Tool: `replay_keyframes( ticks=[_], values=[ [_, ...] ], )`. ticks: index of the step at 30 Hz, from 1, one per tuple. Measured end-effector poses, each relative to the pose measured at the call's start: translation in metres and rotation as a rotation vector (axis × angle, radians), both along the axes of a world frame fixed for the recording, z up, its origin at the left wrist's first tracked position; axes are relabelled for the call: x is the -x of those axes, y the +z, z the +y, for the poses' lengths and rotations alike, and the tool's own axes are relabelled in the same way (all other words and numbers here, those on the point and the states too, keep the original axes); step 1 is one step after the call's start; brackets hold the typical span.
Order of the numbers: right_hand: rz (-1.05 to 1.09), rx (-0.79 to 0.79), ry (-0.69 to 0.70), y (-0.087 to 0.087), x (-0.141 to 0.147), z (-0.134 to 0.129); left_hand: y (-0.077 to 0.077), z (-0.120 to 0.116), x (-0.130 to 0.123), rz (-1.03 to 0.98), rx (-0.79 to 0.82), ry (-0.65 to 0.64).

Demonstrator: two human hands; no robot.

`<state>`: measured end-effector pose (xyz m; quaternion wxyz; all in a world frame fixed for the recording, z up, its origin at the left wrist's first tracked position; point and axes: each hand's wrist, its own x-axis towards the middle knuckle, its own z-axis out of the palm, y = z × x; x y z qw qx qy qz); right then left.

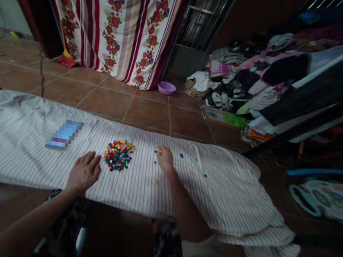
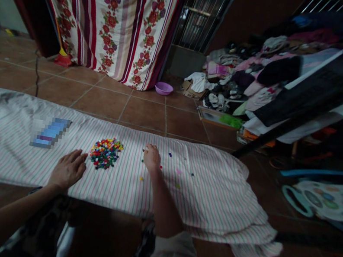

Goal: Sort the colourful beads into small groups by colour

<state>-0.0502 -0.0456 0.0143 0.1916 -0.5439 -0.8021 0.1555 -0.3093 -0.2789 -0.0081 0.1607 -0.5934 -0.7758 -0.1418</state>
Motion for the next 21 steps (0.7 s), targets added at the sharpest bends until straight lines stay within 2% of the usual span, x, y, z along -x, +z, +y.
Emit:
replay_keyframes(
  ticks=[8,14,21],
  values=[
    [0.084,-0.034,0.18,0.009,0.02,-0.005,-0.003,0.0,0.001,0.013,0.007,-0.002],
    [0.113,0.016,0.34,0.003,0.052,-0.018,-0.001,0.001,0.0,0.009,0.005,0.003],
    [0.05,-0.012,0.406,-0.006,0.086,-0.023,-0.001,0.0,0.0,0.023,0.011,-0.002]
  ],
)
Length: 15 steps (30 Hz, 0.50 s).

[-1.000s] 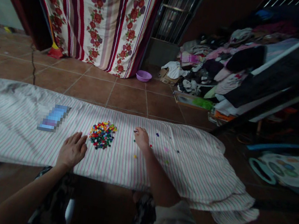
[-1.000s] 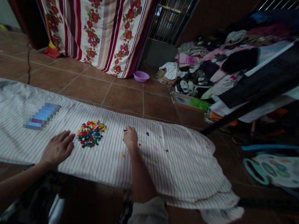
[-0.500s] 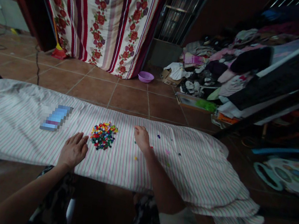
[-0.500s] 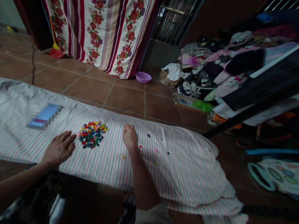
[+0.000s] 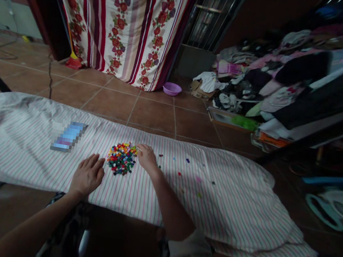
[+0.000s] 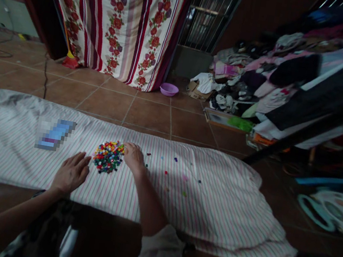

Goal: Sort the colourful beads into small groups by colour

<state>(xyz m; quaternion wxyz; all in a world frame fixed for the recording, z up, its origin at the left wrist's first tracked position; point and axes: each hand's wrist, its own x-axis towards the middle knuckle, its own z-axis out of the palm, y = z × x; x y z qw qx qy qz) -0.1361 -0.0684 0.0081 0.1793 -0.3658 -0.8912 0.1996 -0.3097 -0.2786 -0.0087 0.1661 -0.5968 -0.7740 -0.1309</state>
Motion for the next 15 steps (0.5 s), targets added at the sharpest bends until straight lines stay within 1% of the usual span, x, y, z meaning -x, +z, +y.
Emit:
replay_keyframes(
  ticks=[4,8,12,15],
  values=[
    [-0.023,-0.018,0.044,-0.005,0.013,-0.003,0.0,0.0,0.0,-0.017,0.002,0.003],
    [-0.008,-0.012,0.07,-0.007,0.018,-0.01,0.0,0.0,0.0,-0.035,0.007,0.008],
    [0.026,0.005,0.087,-0.007,0.014,-0.027,0.001,0.0,-0.001,-0.057,0.017,0.007],
    [0.039,-0.018,0.112,-0.006,0.008,-0.044,0.003,0.0,-0.002,-0.084,0.02,0.008]
  ],
)
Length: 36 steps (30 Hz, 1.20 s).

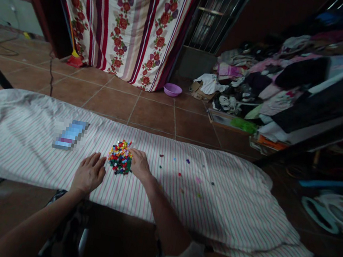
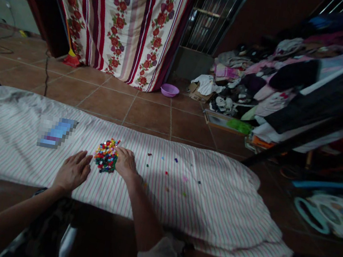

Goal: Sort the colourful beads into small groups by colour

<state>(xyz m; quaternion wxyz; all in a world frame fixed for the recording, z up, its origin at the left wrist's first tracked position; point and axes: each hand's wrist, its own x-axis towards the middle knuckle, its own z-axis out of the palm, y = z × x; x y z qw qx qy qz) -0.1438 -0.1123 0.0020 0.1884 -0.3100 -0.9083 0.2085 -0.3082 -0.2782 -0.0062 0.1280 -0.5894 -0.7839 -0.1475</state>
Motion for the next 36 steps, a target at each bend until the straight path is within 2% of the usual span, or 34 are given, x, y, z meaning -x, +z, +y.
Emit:
replay_keyframes(
  ticks=[8,13,18,24,36],
  values=[
    [-0.025,-0.086,0.092,0.004,-0.019,-0.042,0.0,0.0,0.0,-0.005,-0.03,0.01],
    [-0.081,-0.107,0.114,0.001,-0.026,-0.06,0.0,0.0,0.0,-0.011,-0.031,-0.01],
    [-0.05,-0.106,0.108,-0.002,-0.03,-0.072,0.0,0.0,0.0,0.004,-0.036,-0.001],
    [0.011,-0.083,0.038,-0.003,-0.029,-0.071,0.0,0.0,0.0,0.008,-0.032,0.003],
    [-0.04,-0.121,0.023,0.005,-0.01,-0.045,-0.001,0.0,0.0,-0.018,-0.024,0.006]
  ],
)
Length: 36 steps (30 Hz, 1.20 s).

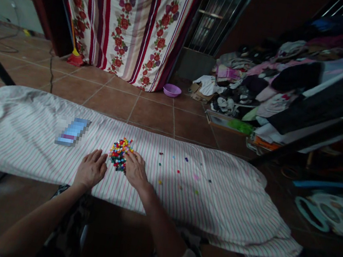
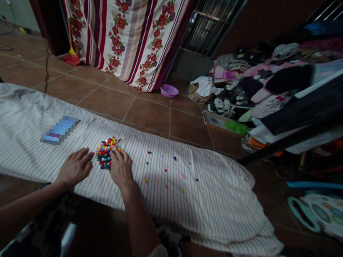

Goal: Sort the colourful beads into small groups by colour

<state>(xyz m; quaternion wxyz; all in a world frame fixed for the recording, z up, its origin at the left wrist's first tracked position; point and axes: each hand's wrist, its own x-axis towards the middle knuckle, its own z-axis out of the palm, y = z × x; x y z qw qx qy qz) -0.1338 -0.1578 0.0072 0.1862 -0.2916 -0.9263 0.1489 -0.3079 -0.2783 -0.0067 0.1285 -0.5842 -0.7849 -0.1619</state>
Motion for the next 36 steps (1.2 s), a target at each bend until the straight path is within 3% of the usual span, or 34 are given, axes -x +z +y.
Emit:
replay_keyframes(
  ticks=[11,18,28,36],
  values=[
    [0.039,0.053,-0.189,-0.008,0.002,0.014,0.003,0.0,-0.001,-0.04,-0.003,-0.001],
    [0.054,0.076,-0.205,0.003,0.017,0.022,0.002,0.0,-0.002,-0.01,0.008,0.004],
    [-0.14,-0.024,-0.251,0.023,0.038,0.031,0.002,0.0,-0.001,0.016,0.012,0.0],
    [-0.151,-0.055,-0.272,0.02,0.037,0.028,0.0,0.0,0.001,0.063,0.022,0.001]
  ],
)
